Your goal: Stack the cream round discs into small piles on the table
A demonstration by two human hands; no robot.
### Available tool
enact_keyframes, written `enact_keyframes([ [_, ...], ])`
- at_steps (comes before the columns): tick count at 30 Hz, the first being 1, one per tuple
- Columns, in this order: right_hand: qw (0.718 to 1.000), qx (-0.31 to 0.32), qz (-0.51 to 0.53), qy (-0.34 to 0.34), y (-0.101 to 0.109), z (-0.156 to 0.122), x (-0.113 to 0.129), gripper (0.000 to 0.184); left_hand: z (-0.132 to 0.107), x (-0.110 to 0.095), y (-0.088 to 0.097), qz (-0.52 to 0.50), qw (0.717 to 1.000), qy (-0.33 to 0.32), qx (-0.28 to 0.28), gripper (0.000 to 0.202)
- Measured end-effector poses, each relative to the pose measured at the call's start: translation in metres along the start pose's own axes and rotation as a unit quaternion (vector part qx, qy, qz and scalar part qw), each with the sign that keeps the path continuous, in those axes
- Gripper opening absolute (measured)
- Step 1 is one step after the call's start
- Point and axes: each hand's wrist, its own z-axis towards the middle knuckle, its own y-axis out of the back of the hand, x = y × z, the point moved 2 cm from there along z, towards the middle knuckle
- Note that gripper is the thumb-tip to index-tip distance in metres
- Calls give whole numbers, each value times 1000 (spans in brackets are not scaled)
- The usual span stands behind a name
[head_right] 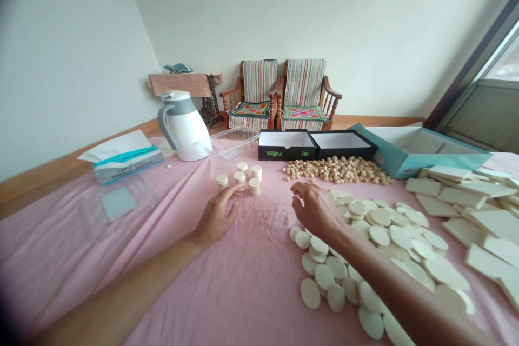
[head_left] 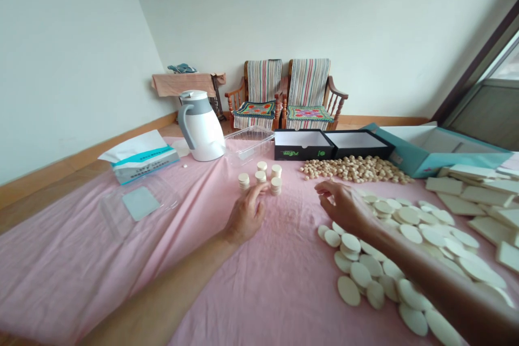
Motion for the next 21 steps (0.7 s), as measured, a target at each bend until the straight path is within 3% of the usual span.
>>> enact_keyframes([
  [7, 997, -56, -51, -7, 15, -34, -40, 24, -1, -9, -2, 49, 997, -59, -30, 36],
  [12, 998, -55, -34, 4, 12, -36, -48, 24, 4, -20, -1, 113, 986, -122, 22, 29],
  [16, 998, -47, -22, 23, 10, -39, -47, 23, 28, -30, 7, 172, 976, -128, 48, 25],
  [21, 999, -37, -27, 26, 12, -42, -44, 24, 64, -33, 12, 212, 970, -87, 79, 20],
])
